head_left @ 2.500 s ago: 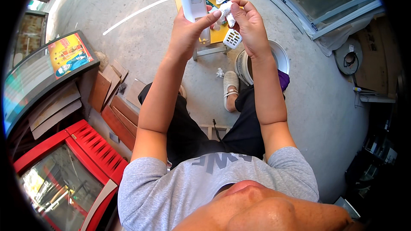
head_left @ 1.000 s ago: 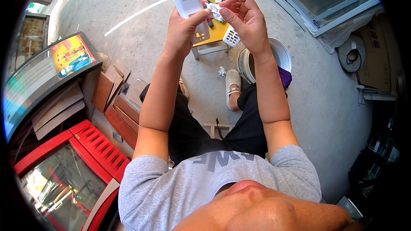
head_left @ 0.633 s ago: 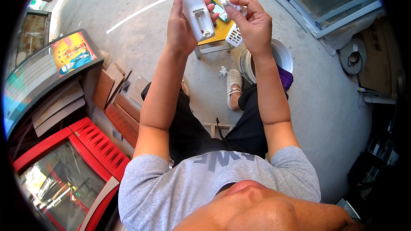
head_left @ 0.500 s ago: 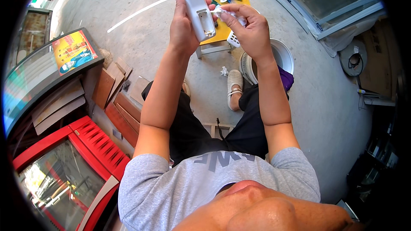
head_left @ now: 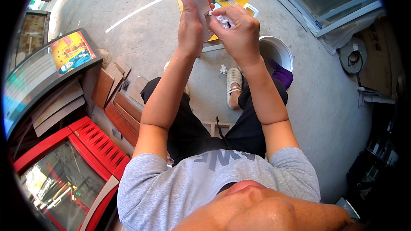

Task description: The person disassembles a remote control and wipes the internal components, including the plastic housing and the circuit board, with a cloth.

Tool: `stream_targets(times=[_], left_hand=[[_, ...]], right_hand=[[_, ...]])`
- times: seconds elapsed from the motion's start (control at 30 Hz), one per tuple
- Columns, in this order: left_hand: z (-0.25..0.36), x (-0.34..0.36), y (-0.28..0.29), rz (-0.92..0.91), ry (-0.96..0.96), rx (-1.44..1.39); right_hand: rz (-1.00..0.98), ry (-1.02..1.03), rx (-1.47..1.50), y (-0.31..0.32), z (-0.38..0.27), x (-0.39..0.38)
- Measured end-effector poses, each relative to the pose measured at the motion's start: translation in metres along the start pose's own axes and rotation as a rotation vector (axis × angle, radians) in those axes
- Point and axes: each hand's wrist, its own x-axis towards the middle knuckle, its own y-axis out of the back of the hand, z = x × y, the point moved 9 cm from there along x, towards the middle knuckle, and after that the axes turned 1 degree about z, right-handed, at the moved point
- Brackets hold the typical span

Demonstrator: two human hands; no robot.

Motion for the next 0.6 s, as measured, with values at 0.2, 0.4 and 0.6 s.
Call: stream_targets(times=[0.2, 0.4, 0.6], left_hand=[[0.001, -0.002, 0.002, 0.063, -0.067, 0.006], [0.012, -0.007, 0.002, 0.134, -0.138, -0.028], [0.018, -0.006, 0.002, 0.152, -0.117, -0.095]], right_hand=[[0.005, -0.001, -0.043, -0.001, -0.004, 0.002], [-0.017, -0.020, -0.010, -0.002, -0.005, 0.002], [-0.053, -0.034, 0.010, -0.004, -0.003, 0.000]])
